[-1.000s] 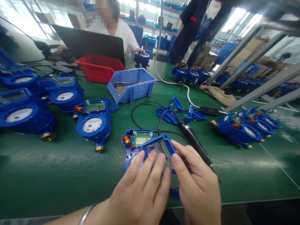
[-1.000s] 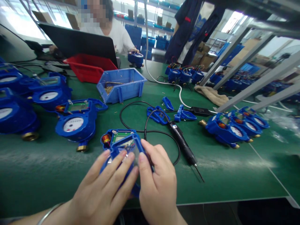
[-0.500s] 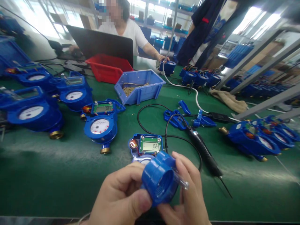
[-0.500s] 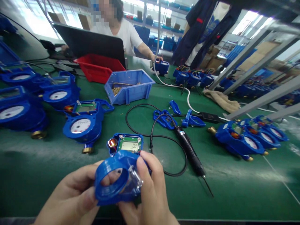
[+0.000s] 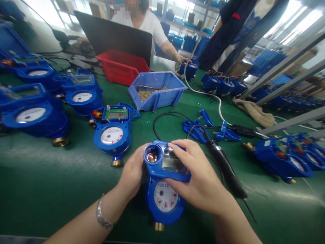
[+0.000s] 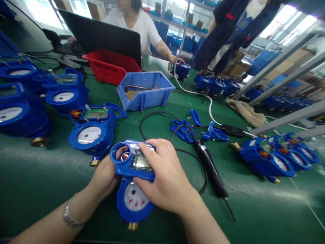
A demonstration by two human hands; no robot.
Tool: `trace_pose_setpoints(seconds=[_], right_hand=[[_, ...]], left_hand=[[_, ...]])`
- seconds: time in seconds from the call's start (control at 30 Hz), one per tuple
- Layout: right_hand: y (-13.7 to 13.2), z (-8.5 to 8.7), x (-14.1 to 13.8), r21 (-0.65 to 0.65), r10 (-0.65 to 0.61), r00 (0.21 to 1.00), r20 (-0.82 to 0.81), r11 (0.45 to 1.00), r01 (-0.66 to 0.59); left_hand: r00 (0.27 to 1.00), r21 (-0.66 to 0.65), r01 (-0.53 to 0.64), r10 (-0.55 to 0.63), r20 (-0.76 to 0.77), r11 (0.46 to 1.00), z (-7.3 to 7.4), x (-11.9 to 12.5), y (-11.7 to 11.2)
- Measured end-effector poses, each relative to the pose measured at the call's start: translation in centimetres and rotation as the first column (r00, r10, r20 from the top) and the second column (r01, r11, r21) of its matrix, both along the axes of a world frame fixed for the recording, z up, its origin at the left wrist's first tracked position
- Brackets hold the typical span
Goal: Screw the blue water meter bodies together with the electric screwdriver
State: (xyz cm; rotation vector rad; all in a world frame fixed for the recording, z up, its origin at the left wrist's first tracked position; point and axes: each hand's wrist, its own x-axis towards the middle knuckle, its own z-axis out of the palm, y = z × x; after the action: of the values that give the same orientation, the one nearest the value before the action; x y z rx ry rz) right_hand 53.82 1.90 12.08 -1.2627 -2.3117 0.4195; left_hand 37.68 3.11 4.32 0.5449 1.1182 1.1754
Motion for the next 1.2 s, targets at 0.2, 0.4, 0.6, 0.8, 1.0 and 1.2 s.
trace_pose_setpoints(seconds=[0.2,0.4,0.6,0.8,1.0,1.2], right_hand=[[1.0,-0.2,-0.6,-0.094,0.043,0.997,0.059,0.995,-0.038],[1.3,0.0,-0.5,-0.187,0.046,0.995,0.091,0.982,-0.029],[1.4,0.1,-0.2,-0.193,0.066,0.994,0.087,0.98,-0.048],[1.2,-0.6,-0.1,-0.213,0.042,0.997,0.061,0.977,-0.028],[0.9,-0.8,0.2,-0.243,0.038,0.999,0.015,0.969,-0.033],[1.1,-0.5,0.7,-0.289,0.054,0.998,0.035,0.956,-0.041]], left_hand=[[0.963,-0.113,0.077,-0.044,0.267,0.991,-0.5,0.0,0.0],[0.942,-0.175,0.099,-0.036,0.335,0.98,-0.5,-0.1,0.0],[0.936,-0.114,0.122,-0.076,0.345,0.986,-0.7,-0.1,0.1],[0.931,-0.057,0.145,-0.116,0.346,0.988,-1.0,-0.2,0.0],[0.954,0.166,0.238,-0.263,0.146,0.957,-1.6,-1.2,-0.3],[0.865,0.208,0.497,-0.501,-0.039,0.842,-1.0,-2.1,-0.3]])
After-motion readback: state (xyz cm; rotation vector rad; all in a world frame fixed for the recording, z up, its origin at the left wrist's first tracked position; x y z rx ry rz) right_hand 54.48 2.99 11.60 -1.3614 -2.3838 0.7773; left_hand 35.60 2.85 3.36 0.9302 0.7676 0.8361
